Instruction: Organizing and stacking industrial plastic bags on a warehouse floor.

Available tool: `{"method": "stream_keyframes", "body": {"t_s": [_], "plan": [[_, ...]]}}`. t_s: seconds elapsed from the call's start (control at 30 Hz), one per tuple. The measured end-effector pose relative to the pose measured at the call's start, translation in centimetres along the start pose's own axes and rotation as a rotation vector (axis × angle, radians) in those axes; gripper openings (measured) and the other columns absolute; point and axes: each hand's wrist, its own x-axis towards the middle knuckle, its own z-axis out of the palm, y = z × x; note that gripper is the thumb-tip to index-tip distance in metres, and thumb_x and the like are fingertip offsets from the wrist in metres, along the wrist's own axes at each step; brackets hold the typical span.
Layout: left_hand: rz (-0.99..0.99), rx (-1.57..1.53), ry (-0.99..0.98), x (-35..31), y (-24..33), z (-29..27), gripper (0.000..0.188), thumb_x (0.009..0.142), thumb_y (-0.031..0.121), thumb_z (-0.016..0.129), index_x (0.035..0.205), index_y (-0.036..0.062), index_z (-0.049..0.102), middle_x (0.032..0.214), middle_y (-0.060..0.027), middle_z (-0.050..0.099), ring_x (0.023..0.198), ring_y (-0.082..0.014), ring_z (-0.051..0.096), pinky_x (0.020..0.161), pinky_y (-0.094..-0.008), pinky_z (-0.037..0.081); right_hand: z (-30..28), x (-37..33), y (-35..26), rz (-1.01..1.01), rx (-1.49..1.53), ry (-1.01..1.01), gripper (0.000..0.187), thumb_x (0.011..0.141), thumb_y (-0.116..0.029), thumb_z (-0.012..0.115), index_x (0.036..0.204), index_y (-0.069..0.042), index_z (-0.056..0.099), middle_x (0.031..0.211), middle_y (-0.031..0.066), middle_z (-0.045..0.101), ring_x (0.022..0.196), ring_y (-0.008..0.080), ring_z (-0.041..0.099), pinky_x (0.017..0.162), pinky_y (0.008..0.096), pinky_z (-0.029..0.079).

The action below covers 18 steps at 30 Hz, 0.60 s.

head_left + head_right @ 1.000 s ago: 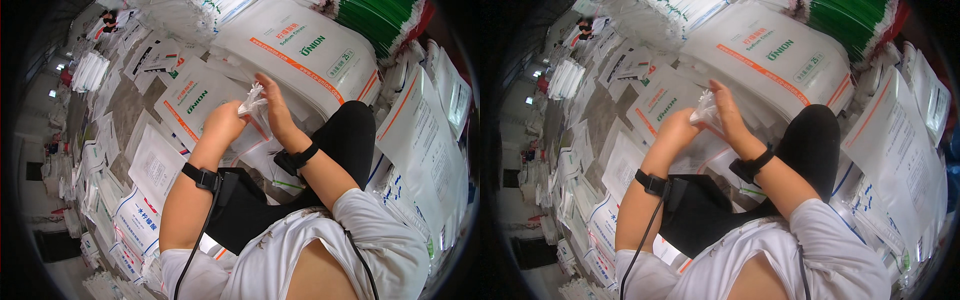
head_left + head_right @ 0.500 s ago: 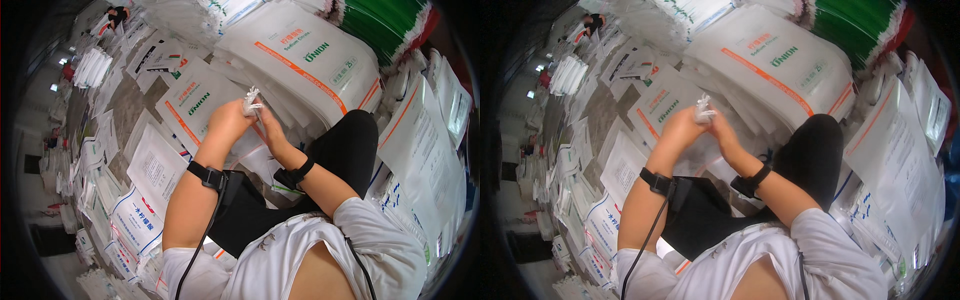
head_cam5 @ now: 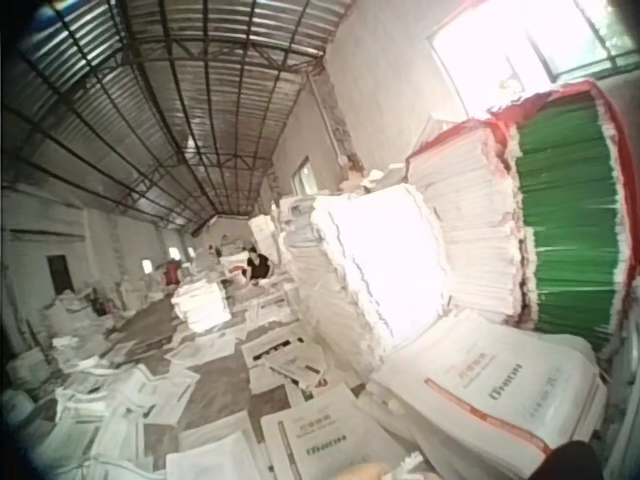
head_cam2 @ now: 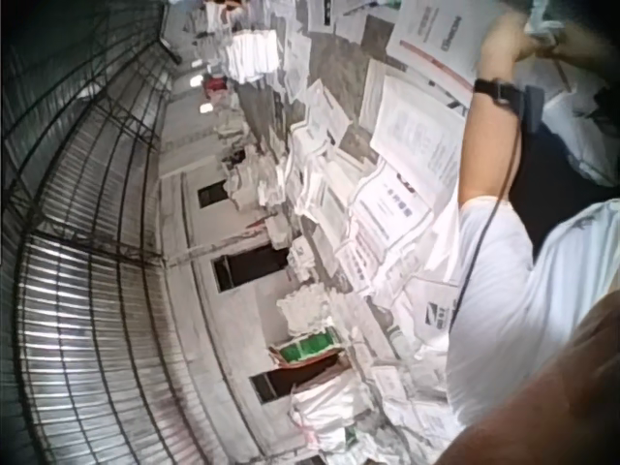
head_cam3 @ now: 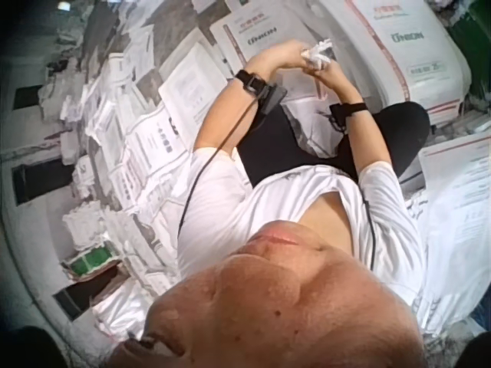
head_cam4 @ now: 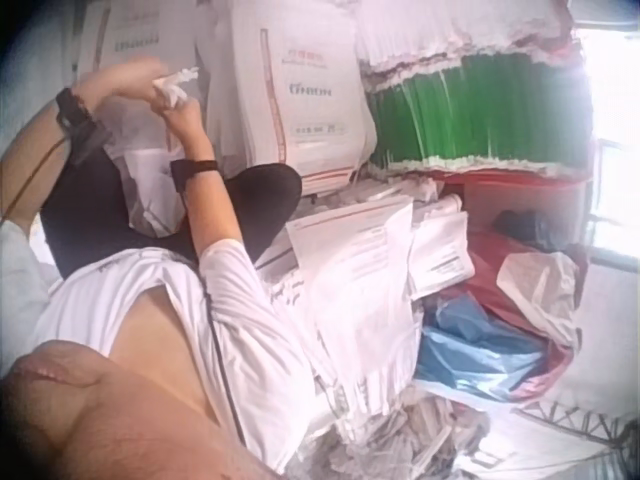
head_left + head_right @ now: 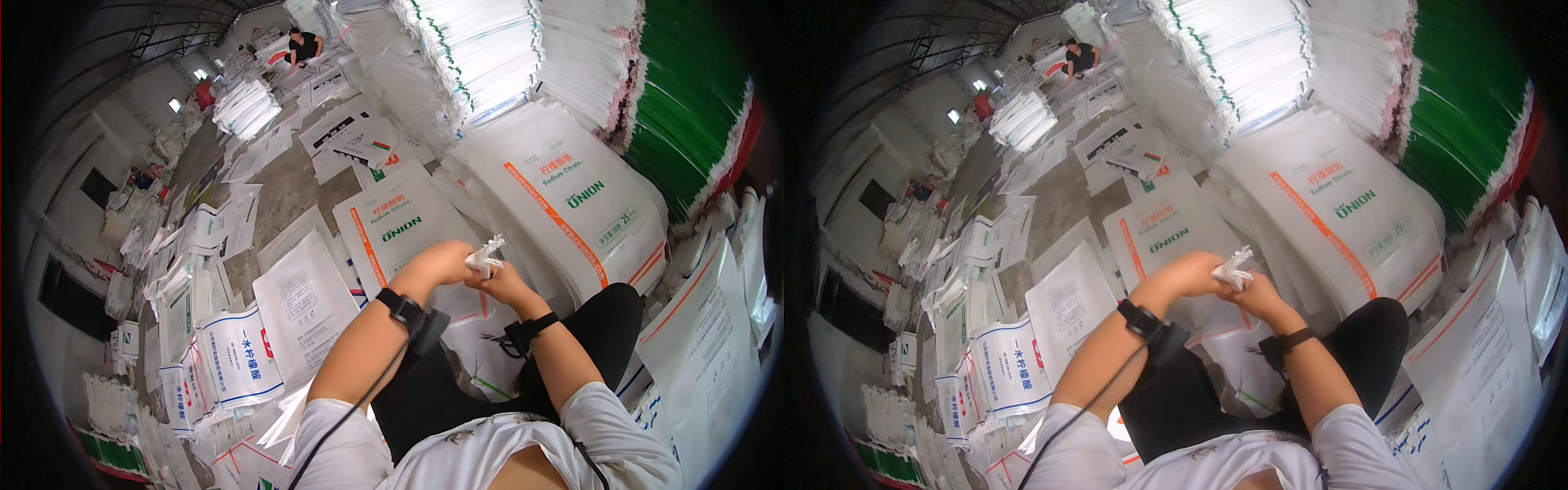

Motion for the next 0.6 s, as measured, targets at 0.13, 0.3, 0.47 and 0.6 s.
{"method": "stream_keyframes", "body": {"t_s": [0.13,0.3,0.47,0.6], "plan": [[0.021,0.014,0.028,-5.3,-0.6,-5.8,0.064,0.081,0.042,0.075,0.132,0.0087,0.058,0.121,-0.015,0.066,0.107,-0.0304,0.065,0.09,-0.0389,0.051,-1.6,-0.1,-0.9,0.053,0.008,0.022,0.031,0.079,-0.023,0.079,0.101,-0.005,0.069,0.091,0.0113,0.07,0.084,0.021,0.064,0.078,0.0345,0.05],[-0.146,-0.205,0.415,-17.7,-3.1,-8.7,0.067,0.077,0.034,0.08,0.134,0.0075,0.055,0.123,-0.0155,0.065,0.108,-0.0286,0.065,0.092,-0.0375,0.051,-0.9,1.5,-0.5,0.079,-0.033,-0.029,0.032,0.08,-0.02,0.08,0.108,-0.006,0.071,0.096,0.0052,0.072,0.089,0.0139,0.065,0.084,0.0307,0.051],[-0.287,0.047,0.292,-25.8,-8.7,0.8,0.077,0.076,0.037,0.081,0.137,0.0018,0.051,0.125,-0.0172,0.064,0.117,-0.0314,0.062,0.099,-0.0366,0.047,-1.0,1.5,0.3,0.067,0.084,0.004,0.033,0.078,-0.025,0.08,0.103,-0.006,0.071,0.094,0.0103,0.071,0.085,0.0206,0.065,0.079,0.0347,0.051],[-0.511,-0.384,0.282,-29.3,-7.3,6.5,0.072,0.078,0.036,0.079,0.136,0.0017,0.052,0.125,-0.0173,0.065,0.114,-0.0316,0.063,0.097,-0.0371,0.048,-1.0,1.7,0.7,0.052,0.124,-0.008,0.03,0.078,-0.025,0.08,0.1,-0.006,0.071,0.091,0.0093,0.07,0.084,0.0187,0.064,0.078,0.0339,0.05]]}}
